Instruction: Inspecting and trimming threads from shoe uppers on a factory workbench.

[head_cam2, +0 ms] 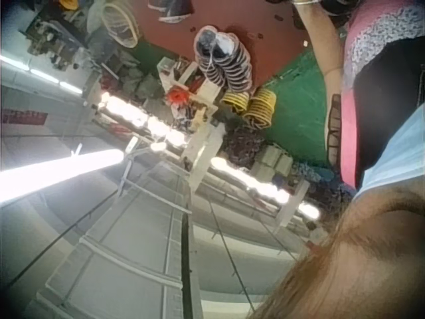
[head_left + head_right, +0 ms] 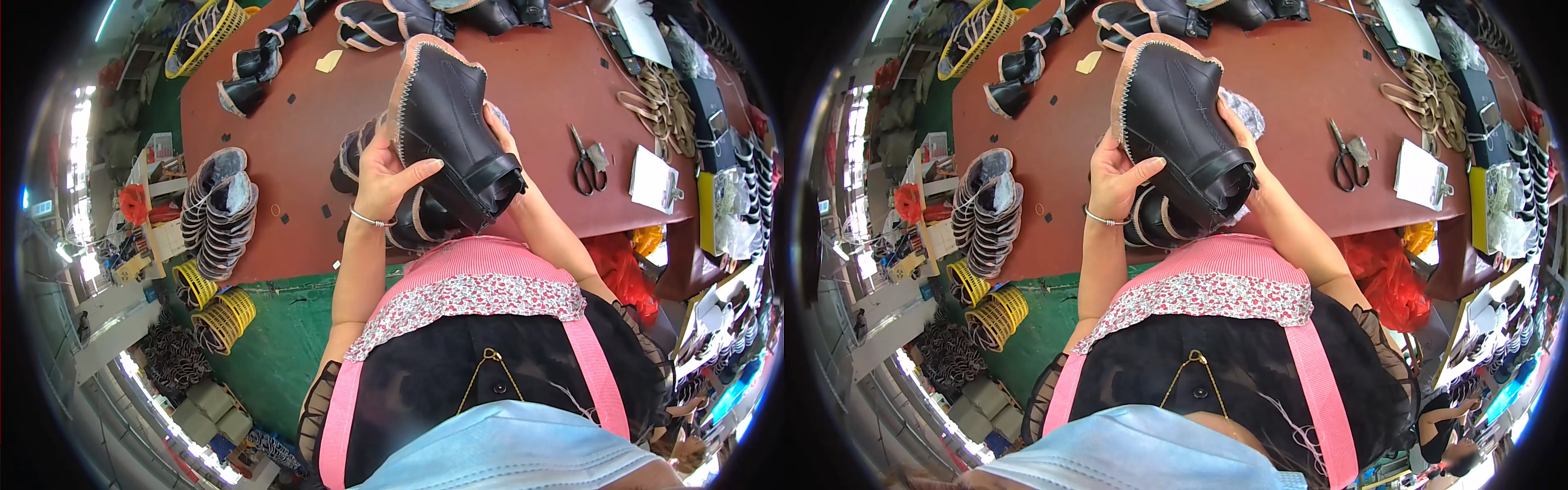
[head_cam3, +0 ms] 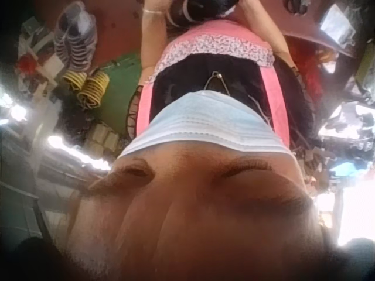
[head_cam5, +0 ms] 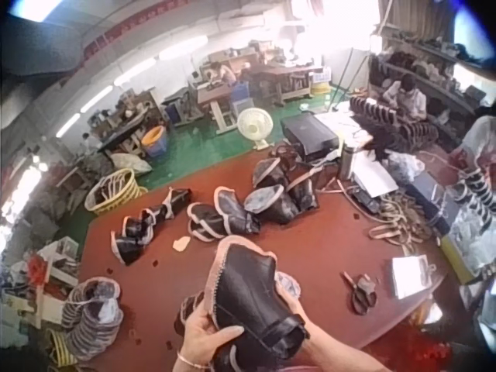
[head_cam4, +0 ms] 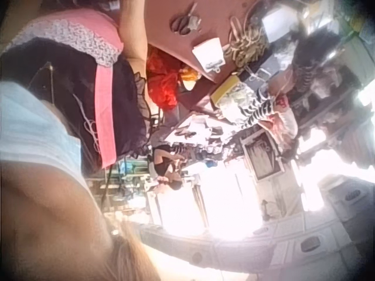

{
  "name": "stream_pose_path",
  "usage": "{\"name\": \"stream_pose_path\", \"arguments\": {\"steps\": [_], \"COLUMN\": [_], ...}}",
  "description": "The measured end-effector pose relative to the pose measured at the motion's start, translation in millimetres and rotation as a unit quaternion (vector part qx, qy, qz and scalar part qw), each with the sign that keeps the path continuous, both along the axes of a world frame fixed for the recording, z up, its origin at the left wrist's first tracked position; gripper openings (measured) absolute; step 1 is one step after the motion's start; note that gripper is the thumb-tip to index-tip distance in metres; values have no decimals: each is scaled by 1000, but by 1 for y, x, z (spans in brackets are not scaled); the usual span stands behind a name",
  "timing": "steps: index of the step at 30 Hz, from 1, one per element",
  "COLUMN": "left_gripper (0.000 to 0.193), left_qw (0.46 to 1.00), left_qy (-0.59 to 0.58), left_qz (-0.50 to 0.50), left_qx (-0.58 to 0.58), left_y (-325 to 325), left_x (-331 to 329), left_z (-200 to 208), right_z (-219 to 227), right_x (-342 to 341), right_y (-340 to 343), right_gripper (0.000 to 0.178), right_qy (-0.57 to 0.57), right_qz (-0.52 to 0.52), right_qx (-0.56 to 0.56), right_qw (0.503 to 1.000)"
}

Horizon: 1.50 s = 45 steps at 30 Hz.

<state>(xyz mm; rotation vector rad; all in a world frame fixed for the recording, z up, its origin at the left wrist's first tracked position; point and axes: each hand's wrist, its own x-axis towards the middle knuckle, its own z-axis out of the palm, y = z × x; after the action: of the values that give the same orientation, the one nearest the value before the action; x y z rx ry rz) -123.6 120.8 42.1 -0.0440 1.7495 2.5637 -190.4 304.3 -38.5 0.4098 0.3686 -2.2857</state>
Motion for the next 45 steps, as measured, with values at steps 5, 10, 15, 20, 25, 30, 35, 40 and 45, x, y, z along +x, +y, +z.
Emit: {"name": "stream_pose_path", "arguments": {"steps": [5, 10, 15, 20, 25, 30, 35, 40, 45], "left_gripper": [68, 67, 11, 17, 19, 19, 21, 27, 33], "left_qw": [1000, 991, 957, 959, 976, 978, 987, 982, 984], "left_qy": [2, 9, 86, 41, 43, 50, -7, 0, 11], "left_qz": [-10, 132, 195, 185, 130, 101, 123, 157, 130], "left_qx": [1, 2, -198, -212, -170, -178, -106, -106, -121], "left_y": [27, 61, 80, 86, 82, 76, 72, 77, 83], "left_x": [6, 4, 6, 9, 13, 18, 21, 19, 15], "left_z": [-6, -18, -47, -55, -52, -45, -45, -40, -22], "right_z": [-15, -15, -25, -23, -124, -222, -224, -225, -238], "right_x": [7, 20, 30, 41, 32, 37, 54, 57, 31], "right_y": [29, 49, 69, 85, 139, 244, 261, 262, 292], "right_gripper": [63, 65, 64, 67, 50, 40, 43, 45, 43], "right_qy": [-4, 41, 34, 26, 270, 330, 345, 278, 329], "right_qz": [0, -42, -39, -69, 9, -12, 40, -2, 143], "right_qx": [-11, 21, -32, 19, 487, 898, 888, 924, 895], "right_qw": [1000, 998, 998, 997, 831, 291, 303, 264, 263]}}
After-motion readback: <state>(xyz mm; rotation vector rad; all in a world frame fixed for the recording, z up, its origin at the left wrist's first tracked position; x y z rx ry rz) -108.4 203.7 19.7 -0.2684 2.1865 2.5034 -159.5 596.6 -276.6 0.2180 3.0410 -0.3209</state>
